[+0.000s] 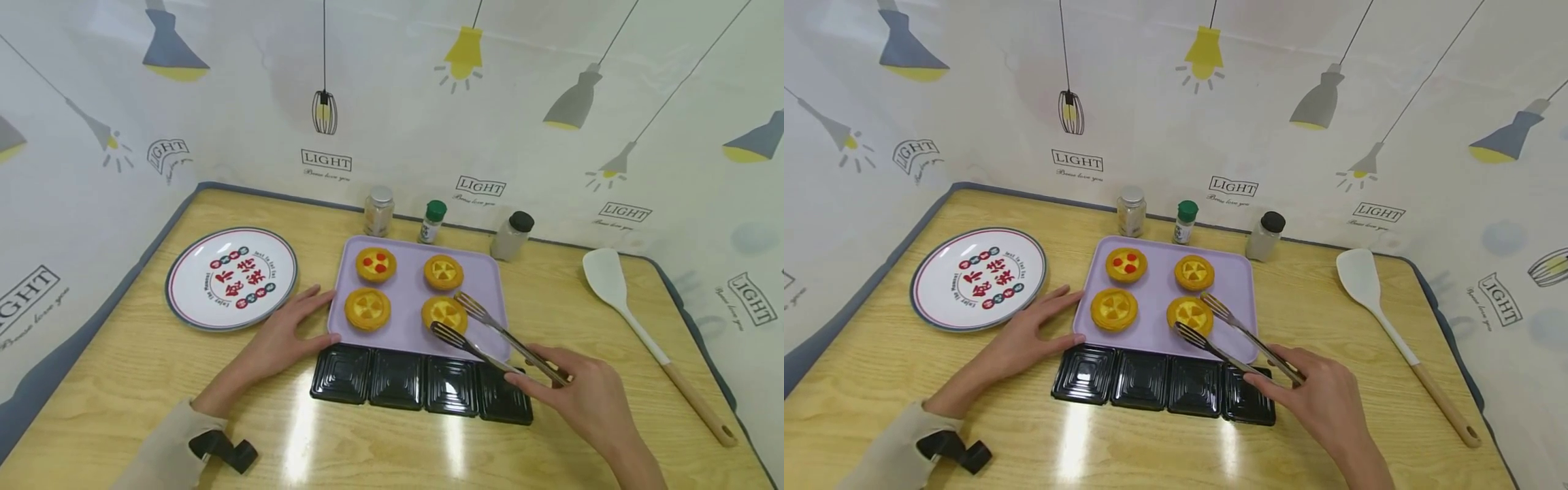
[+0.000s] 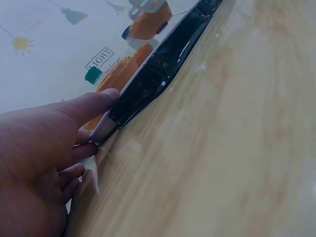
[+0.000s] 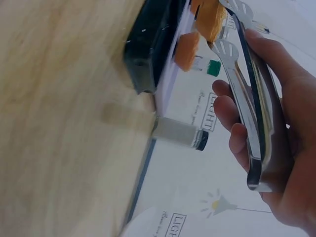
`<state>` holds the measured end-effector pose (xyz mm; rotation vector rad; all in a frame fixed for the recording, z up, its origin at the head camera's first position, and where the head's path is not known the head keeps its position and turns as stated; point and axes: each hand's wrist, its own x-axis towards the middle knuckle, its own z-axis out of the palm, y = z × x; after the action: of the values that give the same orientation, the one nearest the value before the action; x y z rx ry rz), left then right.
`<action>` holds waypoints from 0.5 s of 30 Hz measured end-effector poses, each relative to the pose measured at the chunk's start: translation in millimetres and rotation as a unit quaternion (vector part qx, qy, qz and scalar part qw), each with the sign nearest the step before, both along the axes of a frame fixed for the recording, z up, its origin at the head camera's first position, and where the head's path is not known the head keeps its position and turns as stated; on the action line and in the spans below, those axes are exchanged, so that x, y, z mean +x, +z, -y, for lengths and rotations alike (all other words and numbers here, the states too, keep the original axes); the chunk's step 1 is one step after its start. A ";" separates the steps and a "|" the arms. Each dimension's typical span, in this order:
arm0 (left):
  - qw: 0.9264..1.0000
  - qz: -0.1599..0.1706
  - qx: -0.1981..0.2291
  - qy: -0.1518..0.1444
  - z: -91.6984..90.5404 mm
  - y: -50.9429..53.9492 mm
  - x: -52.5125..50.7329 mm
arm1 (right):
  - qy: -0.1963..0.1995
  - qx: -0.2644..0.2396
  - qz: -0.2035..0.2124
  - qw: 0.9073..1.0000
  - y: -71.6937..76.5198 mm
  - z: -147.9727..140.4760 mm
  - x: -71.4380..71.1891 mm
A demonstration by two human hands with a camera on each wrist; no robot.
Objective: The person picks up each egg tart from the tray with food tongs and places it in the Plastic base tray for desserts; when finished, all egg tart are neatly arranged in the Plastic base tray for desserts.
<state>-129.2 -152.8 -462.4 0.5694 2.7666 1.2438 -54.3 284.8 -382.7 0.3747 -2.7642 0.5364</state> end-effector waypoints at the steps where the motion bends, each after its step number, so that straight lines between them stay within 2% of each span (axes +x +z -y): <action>1: 1.000 0.000 0.000 0.000 0.3 0.1 0.1 | 0.005 -0.009 0.000 1.000 1.9 2.4 1.2; 5: 1.000 -0.004 -0.002 0.001 1.4 0.4 0.4 | 0.057 -0.034 -0.012 0.998 8.6 18.6 3.3; 9: 1.000 -0.003 -0.005 0.002 1.6 -0.3 0.2 | 0.134 -0.040 -0.038 0.989 8.8 42.4 2.2; 12: 1.000 -0.001 -0.006 0.002 1.2 -0.5 0.6 | 0.165 -0.028 -0.040 0.985 7.6 60.8 2.5; 15: 1.000 -0.003 -0.007 0.000 0.8 -0.4 0.9 | 0.180 -0.014 -0.030 0.983 6.4 75.7 2.7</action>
<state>-128.3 -153.6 -462.8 0.5723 2.7787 1.2249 -51.6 209.1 -376.3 0.8803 -2.6371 0.6330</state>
